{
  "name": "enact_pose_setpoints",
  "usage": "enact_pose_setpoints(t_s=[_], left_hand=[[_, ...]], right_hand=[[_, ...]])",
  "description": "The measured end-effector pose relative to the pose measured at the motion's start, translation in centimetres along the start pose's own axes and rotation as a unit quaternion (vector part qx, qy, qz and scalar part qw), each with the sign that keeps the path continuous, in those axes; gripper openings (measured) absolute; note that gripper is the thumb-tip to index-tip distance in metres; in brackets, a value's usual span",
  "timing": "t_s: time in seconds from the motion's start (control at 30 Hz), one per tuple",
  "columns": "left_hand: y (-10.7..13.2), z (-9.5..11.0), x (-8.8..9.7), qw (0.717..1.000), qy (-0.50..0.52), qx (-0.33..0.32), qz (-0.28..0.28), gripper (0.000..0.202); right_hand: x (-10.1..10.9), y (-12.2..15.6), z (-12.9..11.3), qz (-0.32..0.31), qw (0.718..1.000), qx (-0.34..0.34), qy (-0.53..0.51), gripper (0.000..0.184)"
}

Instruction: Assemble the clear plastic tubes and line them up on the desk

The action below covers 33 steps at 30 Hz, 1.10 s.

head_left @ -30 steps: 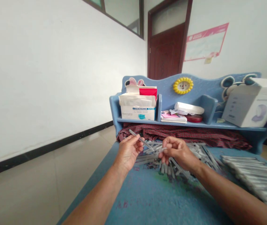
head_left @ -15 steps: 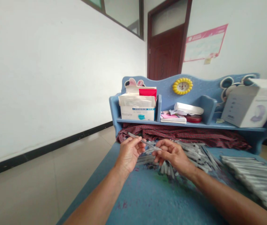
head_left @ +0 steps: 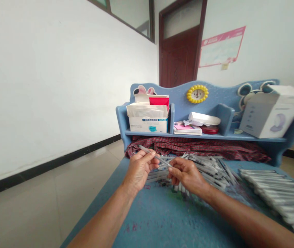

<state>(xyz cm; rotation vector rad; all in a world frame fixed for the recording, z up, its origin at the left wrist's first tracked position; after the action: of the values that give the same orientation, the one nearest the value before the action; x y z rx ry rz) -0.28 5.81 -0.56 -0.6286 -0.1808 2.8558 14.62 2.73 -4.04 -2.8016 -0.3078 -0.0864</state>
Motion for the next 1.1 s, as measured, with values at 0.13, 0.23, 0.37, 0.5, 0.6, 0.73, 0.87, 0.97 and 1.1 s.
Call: enact_pose_setpoints(t_s=[0.13, 0.23, 0.37, 0.5, 0.6, 0.73, 0.87, 0.97, 1.1], left_hand=[[0.0, 0.0, -0.1, 1.000, -0.014, -0.002, 0.001, 0.010], [0.1, 0.1, -0.2, 1.000, -0.020, -0.005, 0.000, 0.010], [0.4, 0.2, -0.5, 0.999, -0.031, -0.019, 0.003, 0.011], [0.6, 0.2, -0.8, 0.999, -0.042, -0.032, 0.008, 0.012], [0.7, 0.2, -0.9, 0.999, -0.042, -0.033, 0.008, 0.013], [0.7, 0.6, -0.9, 0.998, -0.040, -0.041, -0.001, 0.014], [0.6, 1.1, -0.7, 0.998, -0.032, -0.047, -0.001, 0.014], [0.4, 0.9, -0.6, 0.999, -0.021, -0.033, 0.000, 0.013], [0.2, 0.7, -0.4, 1.000, -0.001, -0.010, 0.011, 0.014]], right_hand=[[0.1, 0.2, -0.4, 0.014, 1.000, 0.012, 0.020, 0.019], [0.0, 0.3, -0.8, 0.011, 1.000, 0.019, 0.023, 0.018], [-0.2, 0.3, -1.0, -0.003, 1.000, -0.014, -0.014, 0.021], [-0.2, 0.2, -0.8, -0.010, 0.999, -0.035, -0.036, 0.024], [-0.1, 0.1, -0.7, -0.004, 1.000, -0.022, -0.020, 0.024], [-0.1, 0.1, -1.2, -0.012, 1.000, -0.005, -0.003, 0.024], [-0.1, 0.2, -1.8, -0.024, 0.999, 0.026, 0.038, 0.023], [0.0, 0.3, -2.0, -0.027, 0.993, 0.051, 0.105, 0.021], [0.1, 0.6, -2.3, -0.038, 0.978, 0.084, 0.186, 0.020]])
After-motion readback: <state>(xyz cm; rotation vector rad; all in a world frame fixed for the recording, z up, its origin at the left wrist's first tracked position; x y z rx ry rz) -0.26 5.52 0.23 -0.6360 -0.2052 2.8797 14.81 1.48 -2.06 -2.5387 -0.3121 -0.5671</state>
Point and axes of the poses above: each hand's wrist, its own y-axis away from the middle knuckle, its own x-axis out of the back of the hand, z = x × y, the point moved 3 cm from there along -y, towards the middle knuckle, and after that the axes turned 1 degree about -z, right-handed, at the moved point
